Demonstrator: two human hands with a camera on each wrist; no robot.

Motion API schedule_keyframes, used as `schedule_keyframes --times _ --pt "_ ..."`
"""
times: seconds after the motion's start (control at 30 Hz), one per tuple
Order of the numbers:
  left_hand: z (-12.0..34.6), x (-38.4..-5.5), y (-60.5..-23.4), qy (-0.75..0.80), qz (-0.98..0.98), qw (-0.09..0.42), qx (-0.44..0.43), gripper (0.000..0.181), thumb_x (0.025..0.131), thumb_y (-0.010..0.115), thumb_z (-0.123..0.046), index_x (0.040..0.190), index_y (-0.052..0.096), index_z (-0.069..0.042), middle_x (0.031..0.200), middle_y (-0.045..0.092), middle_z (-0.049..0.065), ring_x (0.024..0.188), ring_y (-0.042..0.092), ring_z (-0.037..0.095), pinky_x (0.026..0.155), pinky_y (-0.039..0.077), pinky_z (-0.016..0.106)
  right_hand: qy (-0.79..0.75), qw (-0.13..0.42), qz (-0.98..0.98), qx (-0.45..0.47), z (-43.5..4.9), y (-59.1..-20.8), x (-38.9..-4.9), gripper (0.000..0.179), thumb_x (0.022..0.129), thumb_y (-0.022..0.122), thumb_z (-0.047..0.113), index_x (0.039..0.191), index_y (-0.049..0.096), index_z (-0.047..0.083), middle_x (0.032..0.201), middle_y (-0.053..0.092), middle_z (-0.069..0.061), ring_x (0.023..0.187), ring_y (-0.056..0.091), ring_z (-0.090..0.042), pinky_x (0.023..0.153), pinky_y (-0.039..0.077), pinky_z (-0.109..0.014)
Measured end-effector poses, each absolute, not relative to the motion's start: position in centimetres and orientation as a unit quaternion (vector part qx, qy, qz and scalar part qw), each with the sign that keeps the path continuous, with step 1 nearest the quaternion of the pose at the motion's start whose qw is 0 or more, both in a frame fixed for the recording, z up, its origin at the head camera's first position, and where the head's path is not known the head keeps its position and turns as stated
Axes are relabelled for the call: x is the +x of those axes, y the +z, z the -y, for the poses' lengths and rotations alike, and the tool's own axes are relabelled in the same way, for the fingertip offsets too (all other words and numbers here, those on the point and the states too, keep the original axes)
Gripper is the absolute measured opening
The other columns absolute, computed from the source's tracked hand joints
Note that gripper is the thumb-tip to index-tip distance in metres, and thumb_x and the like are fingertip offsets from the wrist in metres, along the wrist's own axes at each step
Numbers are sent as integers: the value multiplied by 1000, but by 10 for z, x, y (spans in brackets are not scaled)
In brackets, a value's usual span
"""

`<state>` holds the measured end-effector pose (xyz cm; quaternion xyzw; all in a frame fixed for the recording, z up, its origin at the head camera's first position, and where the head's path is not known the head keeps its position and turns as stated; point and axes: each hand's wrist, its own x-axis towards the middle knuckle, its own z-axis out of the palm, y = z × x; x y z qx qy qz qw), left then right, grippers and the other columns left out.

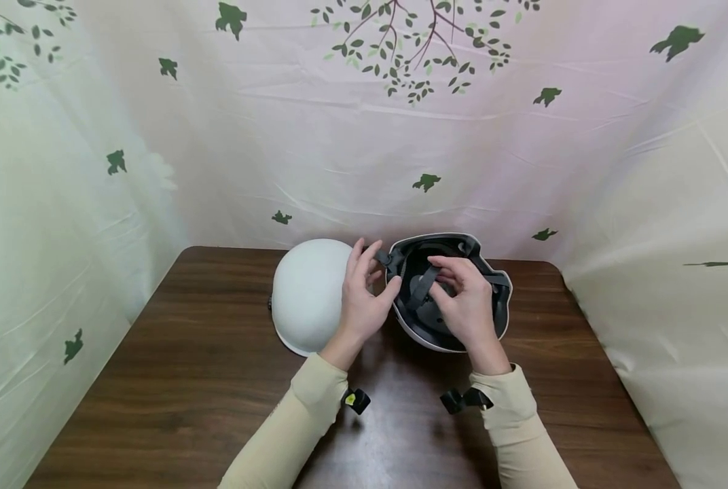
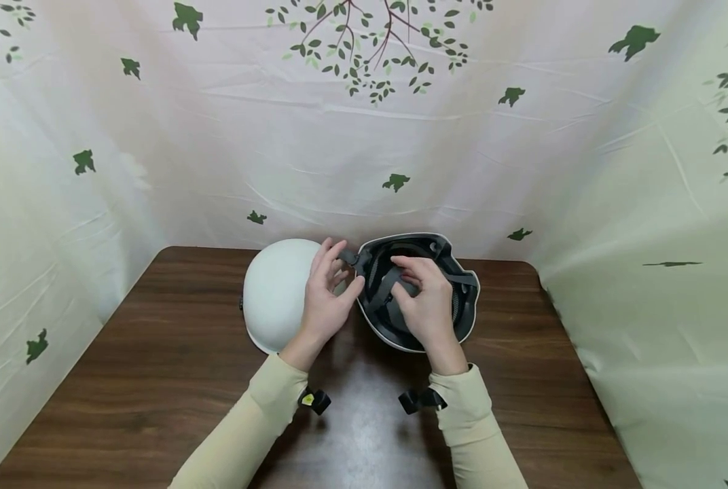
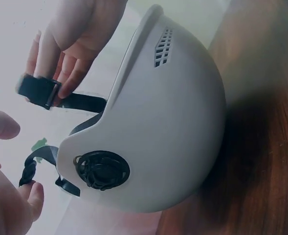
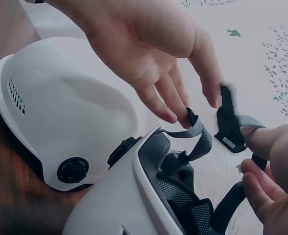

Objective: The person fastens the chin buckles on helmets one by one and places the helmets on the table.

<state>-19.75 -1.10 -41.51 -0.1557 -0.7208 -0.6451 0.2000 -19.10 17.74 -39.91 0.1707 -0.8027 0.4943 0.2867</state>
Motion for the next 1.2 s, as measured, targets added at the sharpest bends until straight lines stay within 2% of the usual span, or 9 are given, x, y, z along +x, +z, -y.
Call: schedule_keyframes --times 0.1,0.17,0.43,0.6,0.77,0.9,1.03,1.13,1.2 --pt "11 -198 -415 -645 724 195 -144 64 94 77 -13 153 52 -14 172 17 13 131 59 30 109 52 41 473 285 816 169 -178 -400 -191 25 90 77 -5 114 78 3 116 70 -12 100 72 -25 89 59 -22" --pt "11 -198 -415 -644 728 193 -138 63 94 78 -13 152 53 -13 172 18 13 133 59 28 109 51 40 463 280 825 165 -178 -400 -190 22 92 74 -5 112 79 4 117 70 -10 100 72 -24 88 59 -21" --pt "11 -200 -419 -678 699 202 -103 51 97 74 -7 146 58 -5 161 42 8 123 67 25 104 55 35 469 229 841 144 -179 -402 -183 23 93 72 0 112 80 11 121 71 -7 101 71 -21 79 56 -16" --pt "13 -206 -416 -664 691 269 -100 38 99 68 0 137 65 -7 144 55 11 105 71 28 95 60 39 487 198 839 138 -181 -400 -181 24 95 71 1 113 80 14 120 71 -5 100 71 -23 78 54 -13" --pt "16 -212 -413 -602 717 336 -107 33 99 67 4 129 70 -9 126 64 13 90 69 25 86 61 38 497 201 833 141 -182 -397 -181 26 94 69 -1 111 81 14 116 72 -5 95 69 -18 75 54 -13" --pt "19 -215 -412 -561 728 366 -146 35 97 70 4 130 70 -7 117 68 14 88 68 24 82 62 35 506 205 826 142 -184 -397 -182 24 94 69 -1 109 82 14 109 74 -6 84 69 -13 68 53 -16" --pt "22 -216 -410 -524 731 390 -194 35 96 72 3 131 70 -4 117 71 15 91 70 24 81 62 37 540 167 814 134 -184 -396 -182 24 97 65 0 111 80 11 107 75 -11 69 72 -14 59 58 -23" --pt "24 -216 -409 -504 730 405 -222 35 97 71 4 131 71 -3 122 71 15 95 70 25 82 62 38 589 117 789 130 -182 -394 -182 25 99 59 -2 115 77 6 112 73 -16 70 76 -18 57 62 -33" --pt "24 -217 -409 -490 732 413 -233 34 97 69 5 130 71 -3 124 71 14 99 70 25 84 61 37 613 95 774 131 -180 -393 -182 25 100 57 -3 116 75 4 118 72 -18 79 78 -21 60 64 -37"
